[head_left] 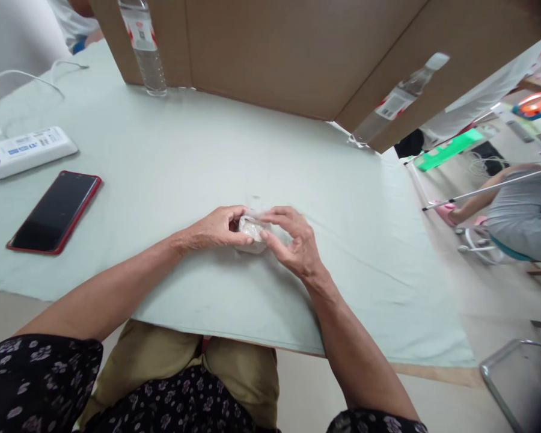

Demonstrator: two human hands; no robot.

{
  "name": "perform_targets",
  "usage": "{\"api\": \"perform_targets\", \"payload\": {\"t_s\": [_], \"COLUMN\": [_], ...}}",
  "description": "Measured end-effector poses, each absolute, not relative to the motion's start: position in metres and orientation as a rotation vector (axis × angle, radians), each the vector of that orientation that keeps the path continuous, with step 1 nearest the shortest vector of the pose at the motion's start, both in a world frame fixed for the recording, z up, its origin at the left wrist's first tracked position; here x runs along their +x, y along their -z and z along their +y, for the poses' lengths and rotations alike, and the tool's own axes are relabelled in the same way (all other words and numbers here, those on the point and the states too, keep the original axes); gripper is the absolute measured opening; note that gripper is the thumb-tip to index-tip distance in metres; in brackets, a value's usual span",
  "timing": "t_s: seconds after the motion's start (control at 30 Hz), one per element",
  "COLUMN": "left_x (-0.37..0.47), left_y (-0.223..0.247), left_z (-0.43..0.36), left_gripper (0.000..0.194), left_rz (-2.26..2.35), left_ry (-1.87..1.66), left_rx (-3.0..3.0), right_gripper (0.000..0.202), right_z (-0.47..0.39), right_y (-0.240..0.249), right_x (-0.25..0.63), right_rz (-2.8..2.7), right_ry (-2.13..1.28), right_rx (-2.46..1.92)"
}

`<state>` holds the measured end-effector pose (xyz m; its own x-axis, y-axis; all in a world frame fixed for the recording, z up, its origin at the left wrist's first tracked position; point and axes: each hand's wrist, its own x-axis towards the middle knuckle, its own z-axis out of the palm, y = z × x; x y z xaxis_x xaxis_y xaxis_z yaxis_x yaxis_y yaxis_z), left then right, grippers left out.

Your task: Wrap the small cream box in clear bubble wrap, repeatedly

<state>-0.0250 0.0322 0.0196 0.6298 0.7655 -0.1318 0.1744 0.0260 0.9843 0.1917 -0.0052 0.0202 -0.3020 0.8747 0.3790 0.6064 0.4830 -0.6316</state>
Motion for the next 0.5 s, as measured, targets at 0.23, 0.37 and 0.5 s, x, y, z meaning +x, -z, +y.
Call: {"api": "perform_targets", "payload": {"t_s": [0.23,0.37,0.5], "left_x": [-0.028,-0.029,-0.028], "left_y": [-0.021,-0.021,-0.024], "left_z": [0.036,0.038,0.037], "left_gripper": [0.048,0.053,0.048], "left_rz": [0.806,0.812,0.880], "left_ry": [-0.525,-0.539,-0.535], "left_rx": [1.374,1.336,1.398], "right_gripper": [0.087,0.096,0.088], "right_z": [0.001,0.000,-0.003], "right_y": [-0.013,-0.006,0.000], "right_x": [0.206,0.197,0.188], "right_rz": [-1.741,-1.726,-1.689], "right_ry": [-1.012,-1.173,-1.057], "right_rx": [-1.239,-1.315,-1.351]}}
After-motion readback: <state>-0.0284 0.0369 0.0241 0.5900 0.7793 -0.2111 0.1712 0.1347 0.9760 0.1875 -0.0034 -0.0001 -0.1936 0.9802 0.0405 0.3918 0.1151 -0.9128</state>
